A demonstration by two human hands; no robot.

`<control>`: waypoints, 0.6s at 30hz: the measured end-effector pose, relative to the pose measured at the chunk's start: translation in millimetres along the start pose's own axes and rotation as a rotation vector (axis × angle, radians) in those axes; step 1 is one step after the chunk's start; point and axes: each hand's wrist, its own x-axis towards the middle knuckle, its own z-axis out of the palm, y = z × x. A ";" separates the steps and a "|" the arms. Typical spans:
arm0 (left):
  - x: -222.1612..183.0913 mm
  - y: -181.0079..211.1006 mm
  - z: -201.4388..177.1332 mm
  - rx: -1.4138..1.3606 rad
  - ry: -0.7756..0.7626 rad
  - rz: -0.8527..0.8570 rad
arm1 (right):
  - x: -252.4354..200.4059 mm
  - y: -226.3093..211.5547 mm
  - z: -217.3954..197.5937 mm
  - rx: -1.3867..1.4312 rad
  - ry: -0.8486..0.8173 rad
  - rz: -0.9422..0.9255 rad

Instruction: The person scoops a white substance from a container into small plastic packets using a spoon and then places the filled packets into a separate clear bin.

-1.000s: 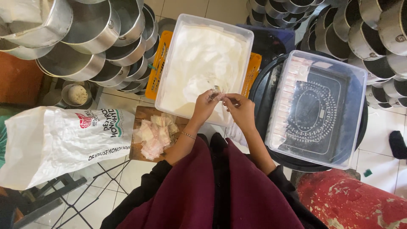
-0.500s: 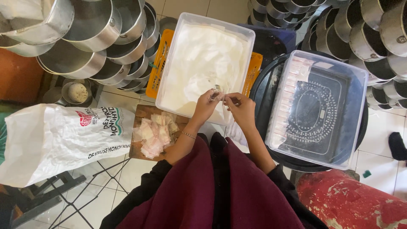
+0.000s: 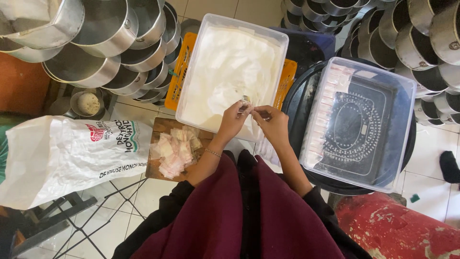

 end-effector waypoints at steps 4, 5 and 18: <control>-1.3 5.7 0.9 0.059 0.012 -0.040 | 3.4 4.6 0.6 -0.019 -0.007 0.021; -1.8 2.9 0.7 0.059 0.008 -0.011 | 4.2 5.3 1.0 -0.017 -0.008 0.033; -12.2 26.5 5.2 0.228 0.060 0.011 | 13.7 19.9 15.0 0.006 0.043 0.038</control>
